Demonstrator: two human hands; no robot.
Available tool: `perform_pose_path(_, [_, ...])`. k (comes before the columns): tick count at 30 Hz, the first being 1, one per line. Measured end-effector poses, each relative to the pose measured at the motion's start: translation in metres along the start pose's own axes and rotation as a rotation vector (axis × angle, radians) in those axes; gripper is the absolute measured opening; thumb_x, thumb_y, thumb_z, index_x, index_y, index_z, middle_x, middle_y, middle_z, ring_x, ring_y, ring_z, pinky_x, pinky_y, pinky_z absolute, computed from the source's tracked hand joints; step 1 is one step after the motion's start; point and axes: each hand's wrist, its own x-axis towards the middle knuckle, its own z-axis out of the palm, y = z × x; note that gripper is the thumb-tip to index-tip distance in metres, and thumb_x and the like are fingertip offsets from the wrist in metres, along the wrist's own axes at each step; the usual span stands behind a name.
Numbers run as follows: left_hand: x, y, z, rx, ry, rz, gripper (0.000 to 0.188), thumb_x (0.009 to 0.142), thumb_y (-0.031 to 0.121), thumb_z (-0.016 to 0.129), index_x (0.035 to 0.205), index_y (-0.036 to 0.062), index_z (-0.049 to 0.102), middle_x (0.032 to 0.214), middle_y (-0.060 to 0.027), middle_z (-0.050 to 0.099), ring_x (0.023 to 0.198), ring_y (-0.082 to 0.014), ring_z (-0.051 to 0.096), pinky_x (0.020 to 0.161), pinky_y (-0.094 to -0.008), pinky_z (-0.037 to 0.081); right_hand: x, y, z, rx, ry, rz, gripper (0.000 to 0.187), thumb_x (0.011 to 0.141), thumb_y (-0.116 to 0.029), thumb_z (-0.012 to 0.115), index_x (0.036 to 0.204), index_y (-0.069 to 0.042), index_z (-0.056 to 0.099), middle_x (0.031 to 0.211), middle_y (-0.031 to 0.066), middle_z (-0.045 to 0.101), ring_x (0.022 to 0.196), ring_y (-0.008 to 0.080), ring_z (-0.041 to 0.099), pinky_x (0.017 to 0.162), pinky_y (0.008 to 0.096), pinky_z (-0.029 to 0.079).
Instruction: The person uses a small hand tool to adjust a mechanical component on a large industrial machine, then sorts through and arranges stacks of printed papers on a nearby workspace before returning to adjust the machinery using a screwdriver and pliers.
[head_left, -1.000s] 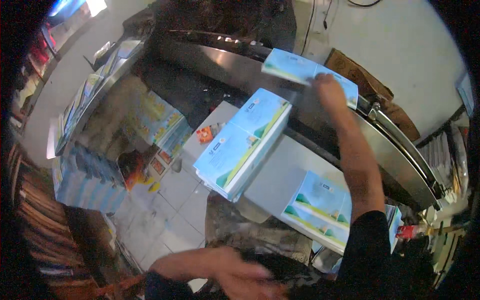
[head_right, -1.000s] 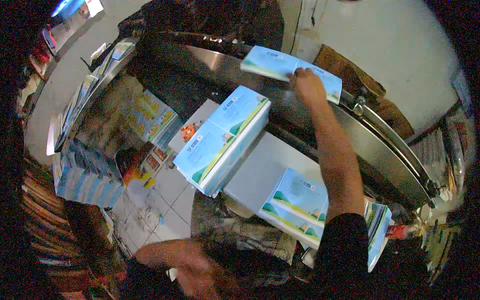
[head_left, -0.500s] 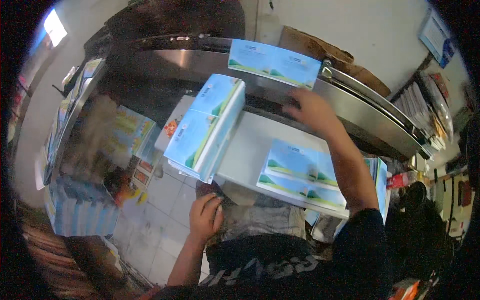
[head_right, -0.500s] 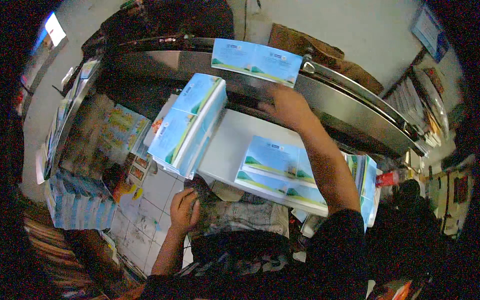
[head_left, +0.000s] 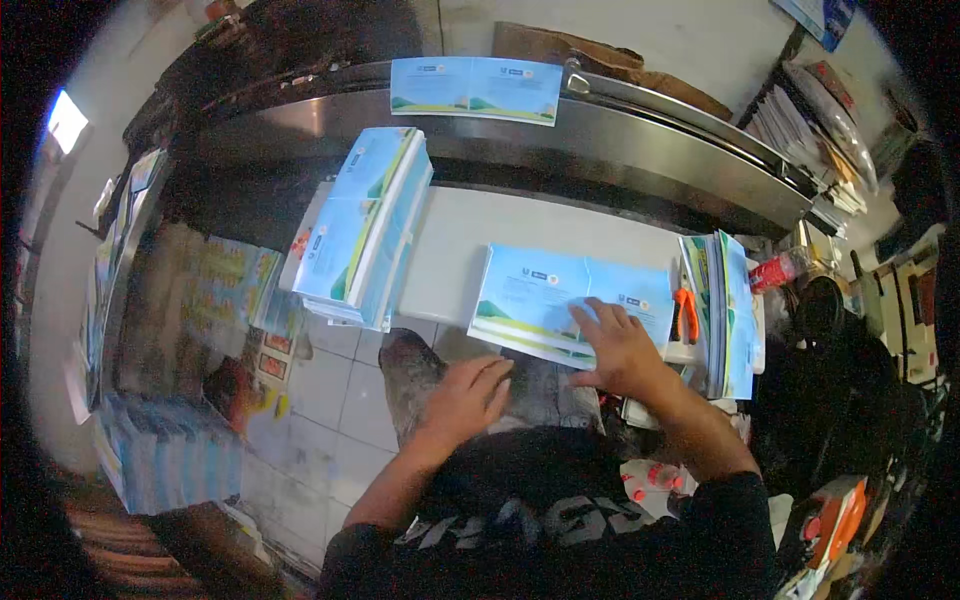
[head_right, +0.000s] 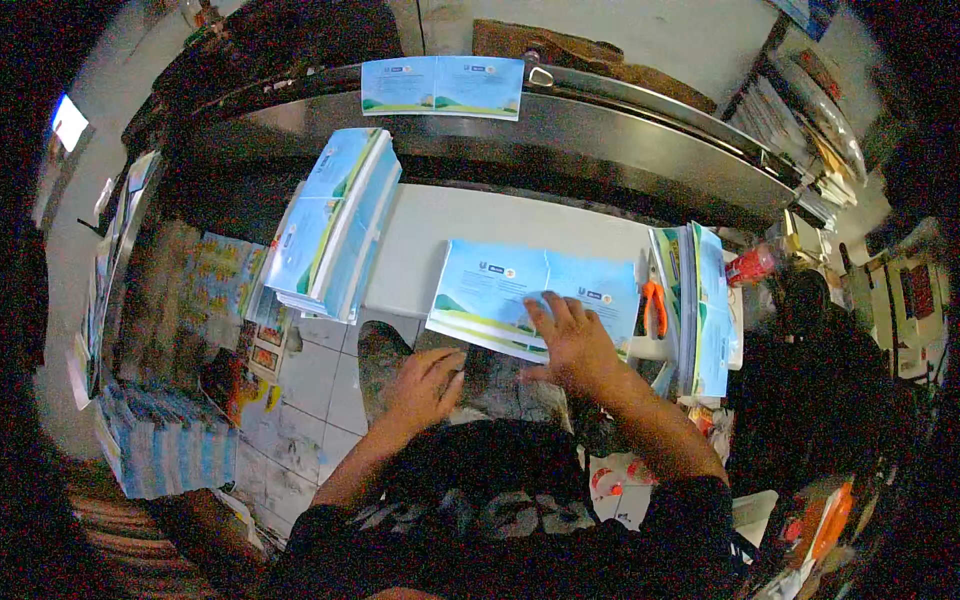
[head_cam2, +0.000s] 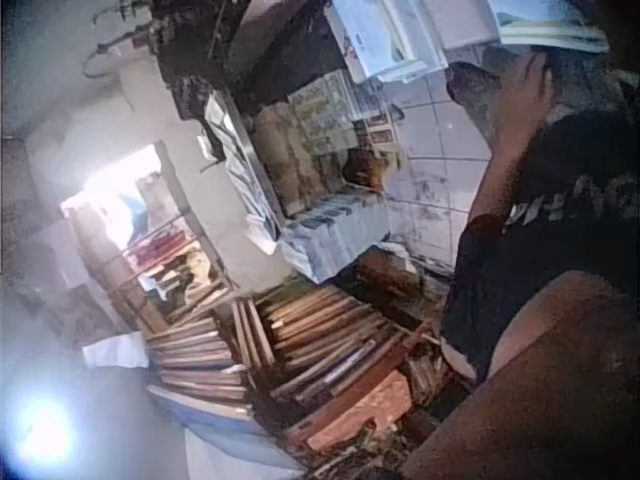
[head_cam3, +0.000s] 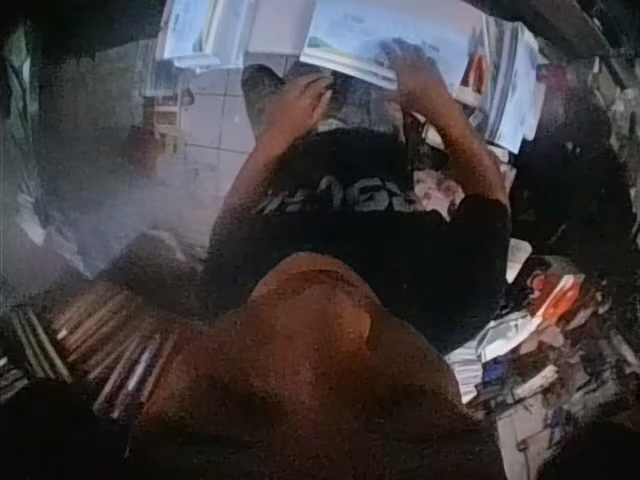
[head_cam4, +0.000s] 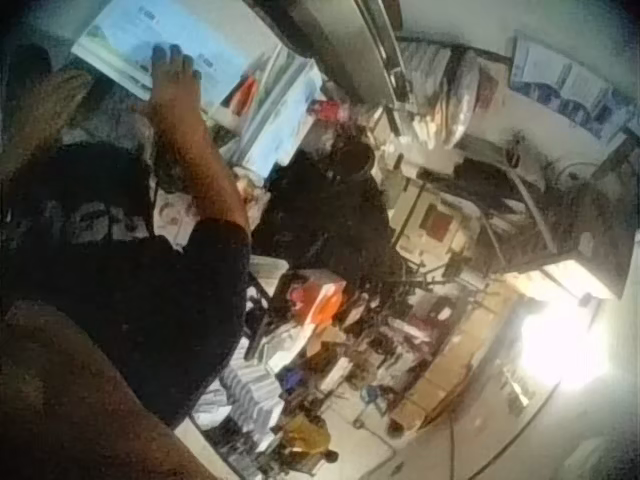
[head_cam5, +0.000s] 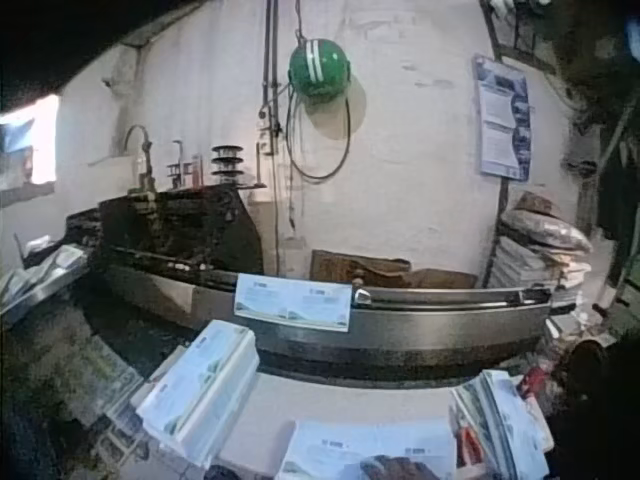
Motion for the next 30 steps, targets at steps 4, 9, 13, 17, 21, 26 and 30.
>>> perform_pose_path(4, [-0.002, 0.011, 0.018, -0.058, -0.044, 0.074, 0.028, 0.085, 0.017, 0.067, 0.111, 0.0071, 0.066, 0.112, -0.0109, 0.063, 0.098, -0.0318, 0.062, 0.088, -0.0419, 0.05, -0.004, 0.003, 0.016, -0.15, 0.071, 0.035, 0.083, 0.069, -0.035, 0.08, 0.138, -0.005, 0.045, 0.139, 0.0196, 0.044, 0.121, 0.0387, 0.048, 0.093, 0.0514, 0.046])
perform_pose_path(9, [-0.014, 0.016, 0.031, -0.078, -0.09, 0.141, 0.026, 0.085, 0.015, 0.068, 0.11, 0.0079, 0.066, 0.11, -0.0103, 0.064, 0.095, -0.0299, 0.062, 0.086, -0.0423, 0.05, -0.003, 0.006, 0.026, -0.146, 0.09, -0.009, 0.077, 0.071, -0.031, 0.078, 0.135, -0.002, 0.048, 0.139, 0.019, 0.045, 0.122, 0.0387, 0.048, 0.095, 0.0517, 0.046])
perform_pose_path(13, [-0.009, 0.014, 0.031, -0.096, -0.069, 0.136, 0.026, 0.084, 0.015, 0.068, 0.11, 0.0078, 0.066, 0.109, -0.0102, 0.064, 0.095, -0.0294, 0.062, 0.084, -0.0421, 0.05, 0.011, 0.019, 0.019, -0.093, 0.04, -0.047, 0.079, 0.072, -0.039, 0.076, 0.136, -0.002, 0.047, 0.143, 0.019, 0.042, 0.126, 0.0373, 0.044, 0.098, 0.0535, 0.044])
perform_pose_path(17, [0.002, 0.015, 0.029, -0.093, -0.041, 0.19, 0.028, 0.083, 0.013, 0.069, 0.11, 0.0081, 0.066, 0.11, -0.0096, 0.064, 0.096, -0.0293, 0.063, 0.084, -0.0427, 0.05, -0.002, 0.002, 0.035, -0.308, 0.152, -0.008, 0.074, 0.07, -0.034, 0.078, 0.132, -0.004, 0.05, 0.139, 0.0154, 0.047, 0.129, 0.0357, 0.042, 0.1, 0.0524, 0.042])
perform_pose_path(21, [-0.005, 0.021, 0.027, -0.079, -0.046, 0.217, 0.029, 0.082, 0.014, 0.07, 0.111, 0.0085, 0.066, 0.111, -0.009, 0.065, 0.096, -0.0294, 0.063, 0.083, -0.0429, 0.05, -0.009, 0.01, 0.021, -0.064, 0.031, -0.002, 0.063, 0.075, -0.026, 0.075, 0.131, -0.006, 0.052, 0.135, 0.015, 0.051, 0.127, 0.0363, 0.045, 0.102, 0.0502, 0.043])
perform_pose_path(26, [0.029, 0.041, 0.032, 0.088, -0.121, 0.224, 0.041, 0.087, 0.029, 0.064, 0.123, 0.0095, 0.061, 0.128, -0.0122, 0.056, 0.12, -0.0302, 0.052, 0.097, -0.0477, 0.042, 0.04, 0.06, -0.041, 0.195, -0.284, -0.016, 0.031, 0.096, -0.026, 0.05, 0.122, -0.013, 0.059, 0.104, 0.0211, 0.068, 0.098, 0.0404, 0.065, 0.091, 0.0501, 0.05])
perform_pose_path(30, [0.072, 0.037, 0.064, 0.248, -0.191, 0.13, 0.058, 0.089, 0.05, 0.059, 0.132, 0.0118, 0.055, 0.143, -0.014, 0.043, 0.135, -0.0314, 0.035, 0.11, -0.0541, 0.025, 0.108, 0.128, -0.07, -0.05, 0.007, -0.033, 0.044, 0.083, -0.033, 0.067, 0.118, -0.006, 0.065, 0.102, 0.0204, 0.069, 0.098, 0.041, 0.065, 0.09, 0.0491, 0.05])
